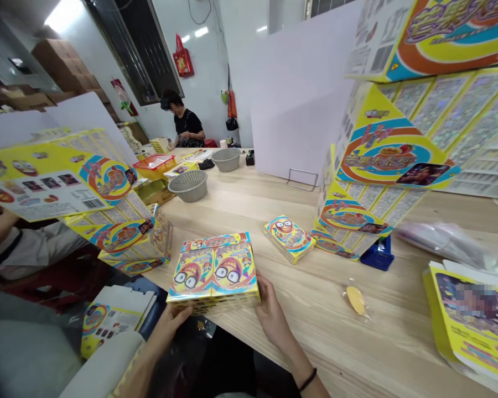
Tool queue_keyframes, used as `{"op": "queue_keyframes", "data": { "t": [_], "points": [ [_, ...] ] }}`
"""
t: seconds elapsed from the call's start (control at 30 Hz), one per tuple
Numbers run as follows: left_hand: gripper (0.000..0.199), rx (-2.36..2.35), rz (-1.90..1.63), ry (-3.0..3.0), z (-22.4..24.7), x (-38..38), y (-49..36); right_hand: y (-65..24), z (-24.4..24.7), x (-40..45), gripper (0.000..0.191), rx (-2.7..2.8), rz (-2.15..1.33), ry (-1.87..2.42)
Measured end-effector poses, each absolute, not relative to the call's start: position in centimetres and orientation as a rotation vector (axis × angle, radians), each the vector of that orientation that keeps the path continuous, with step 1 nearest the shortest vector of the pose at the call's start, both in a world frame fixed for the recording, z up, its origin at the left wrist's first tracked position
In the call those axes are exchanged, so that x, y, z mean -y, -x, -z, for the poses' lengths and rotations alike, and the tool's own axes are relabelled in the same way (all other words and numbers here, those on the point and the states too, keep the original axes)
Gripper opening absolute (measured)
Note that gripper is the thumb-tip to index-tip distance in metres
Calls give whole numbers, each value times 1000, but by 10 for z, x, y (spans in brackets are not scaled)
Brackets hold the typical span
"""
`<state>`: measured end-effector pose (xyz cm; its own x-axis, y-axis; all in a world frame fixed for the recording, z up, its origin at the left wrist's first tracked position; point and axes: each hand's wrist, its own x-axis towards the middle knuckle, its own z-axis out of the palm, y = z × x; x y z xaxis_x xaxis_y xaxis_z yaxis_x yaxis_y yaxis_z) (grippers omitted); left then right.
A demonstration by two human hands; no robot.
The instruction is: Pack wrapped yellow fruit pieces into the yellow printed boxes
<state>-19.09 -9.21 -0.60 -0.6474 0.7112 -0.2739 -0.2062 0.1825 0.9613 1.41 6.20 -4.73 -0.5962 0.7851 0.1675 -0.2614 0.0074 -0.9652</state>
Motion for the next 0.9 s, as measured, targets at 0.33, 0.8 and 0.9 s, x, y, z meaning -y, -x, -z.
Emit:
{"op": "queue_keyframes", "data": {
  "t": [0.33,0.8,0.9],
  "points": [
    [45,-1954,-1553,-554,49,94,172,-9,75,-89,49,1547,-1652,871],
    [68,-1803,-1811,-751,-57,75,186,10,1,-93,61,1565,-1780,802],
    [72,-1800,-1847,-713,-54,73,189,17,-11,-78,60,1540,-1726,768]
  ]
}}
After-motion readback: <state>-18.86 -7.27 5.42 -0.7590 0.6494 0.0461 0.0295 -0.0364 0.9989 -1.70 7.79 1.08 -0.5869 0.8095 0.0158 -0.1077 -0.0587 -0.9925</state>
